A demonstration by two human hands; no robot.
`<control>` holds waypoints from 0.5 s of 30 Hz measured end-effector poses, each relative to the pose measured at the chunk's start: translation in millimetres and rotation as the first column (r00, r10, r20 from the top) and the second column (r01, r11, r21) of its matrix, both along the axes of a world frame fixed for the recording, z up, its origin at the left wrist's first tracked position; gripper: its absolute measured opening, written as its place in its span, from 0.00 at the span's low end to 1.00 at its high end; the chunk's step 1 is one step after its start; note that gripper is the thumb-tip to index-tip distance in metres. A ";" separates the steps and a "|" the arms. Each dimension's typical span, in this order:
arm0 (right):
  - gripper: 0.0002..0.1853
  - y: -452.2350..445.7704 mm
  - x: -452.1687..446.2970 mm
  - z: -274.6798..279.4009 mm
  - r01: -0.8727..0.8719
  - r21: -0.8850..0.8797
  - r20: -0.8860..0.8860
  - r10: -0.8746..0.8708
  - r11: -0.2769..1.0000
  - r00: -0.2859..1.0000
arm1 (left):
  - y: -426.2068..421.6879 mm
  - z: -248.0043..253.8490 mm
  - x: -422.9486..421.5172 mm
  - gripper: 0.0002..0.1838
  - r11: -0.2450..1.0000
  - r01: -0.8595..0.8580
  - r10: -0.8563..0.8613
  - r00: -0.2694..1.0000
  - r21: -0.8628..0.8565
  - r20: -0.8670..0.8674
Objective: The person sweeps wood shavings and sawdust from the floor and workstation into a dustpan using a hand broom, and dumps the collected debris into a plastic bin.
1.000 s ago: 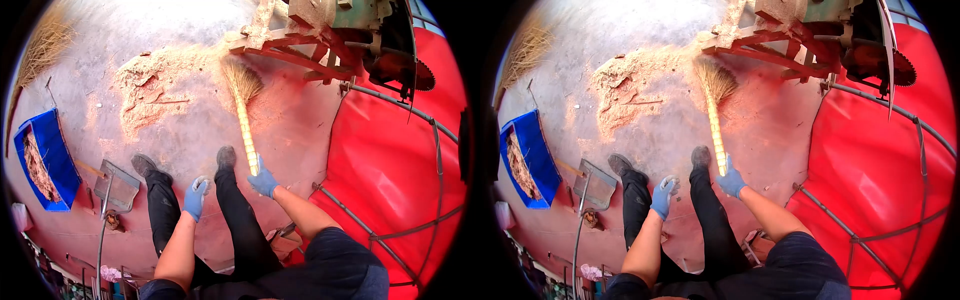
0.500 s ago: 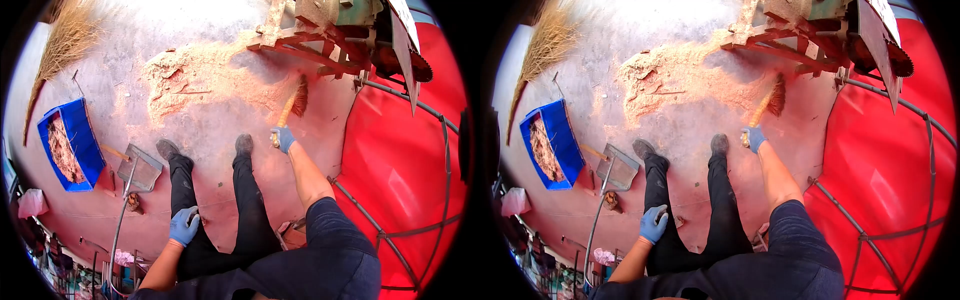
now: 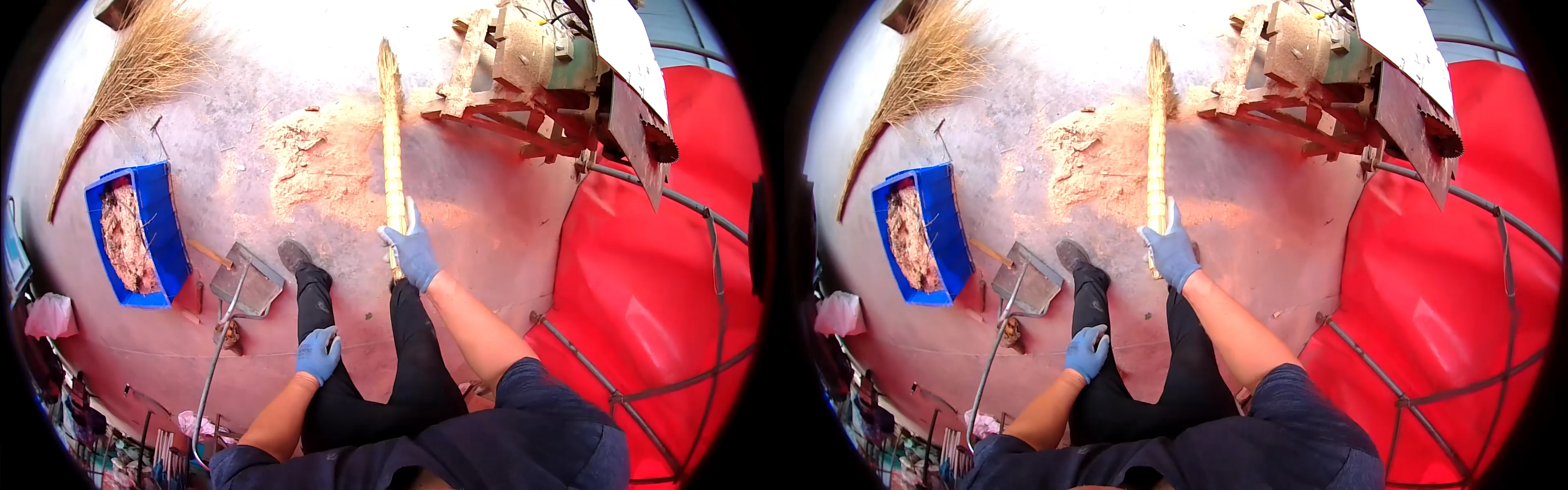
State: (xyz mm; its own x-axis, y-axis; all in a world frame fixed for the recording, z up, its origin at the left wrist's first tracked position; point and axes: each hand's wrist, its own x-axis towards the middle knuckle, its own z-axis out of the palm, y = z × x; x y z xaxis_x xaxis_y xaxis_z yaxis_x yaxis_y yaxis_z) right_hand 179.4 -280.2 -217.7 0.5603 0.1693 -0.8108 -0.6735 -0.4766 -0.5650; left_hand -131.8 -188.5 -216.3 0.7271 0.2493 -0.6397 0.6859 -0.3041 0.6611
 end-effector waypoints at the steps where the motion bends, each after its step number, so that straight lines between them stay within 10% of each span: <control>1: 0.49 10.9 33.2 -2.4 -0.020 -0.048 0.083 0.024 0.999 0.996 | 2.5 -0.3 0.0 0.14 1.000 0.015 -0.015 1.000 0.022 0.025; 4: 0.47 27.4 128.5 -74.8 -0.073 -0.151 0.229 0.106 0.986 0.968 | 5.1 4.2 -8.8 0.14 0.999 0.003 -0.004 1.000 0.040 0.027; 7: 0.13 63.1 172.1 -150.3 0.132 -0.179 0.194 -0.097 0.975 0.976 | 7.1 -0.5 -12.4 0.14 1.000 -0.007 0.007 1.000 0.015 0.013; 8: 0.12 61.3 168.1 -182.6 0.324 0.127 -0.352 -0.263 0.937 0.898 | 8.1 0.0 -12.9 0.15 1.000 -0.001 0.001 1.000 -0.006 -0.002; 9: 0.11 85.5 134.7 -199.0 0.185 0.009 -0.259 -0.176 0.983 0.950 | 10.9 -2.1 -11.0 0.15 1.000 -0.003 0.003 1.000 -0.014 0.008; 15: 0.19 121.3 -12.2 -54.5 0.153 0.173 -0.227 -0.112 0.973 0.968 | 25.6 2.8 -3.3 0.13 0.998 -0.054 0.053 0.998 0.016 0.039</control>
State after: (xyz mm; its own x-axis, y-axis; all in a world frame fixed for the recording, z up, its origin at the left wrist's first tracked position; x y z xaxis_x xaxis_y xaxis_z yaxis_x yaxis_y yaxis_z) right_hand 167.2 -159.0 -272.2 0.4050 0.2657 -0.8749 -0.8382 -0.2742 -0.4714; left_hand -135.2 -162.8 -213.5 0.7363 0.2991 -0.6069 0.6757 -0.2792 0.6822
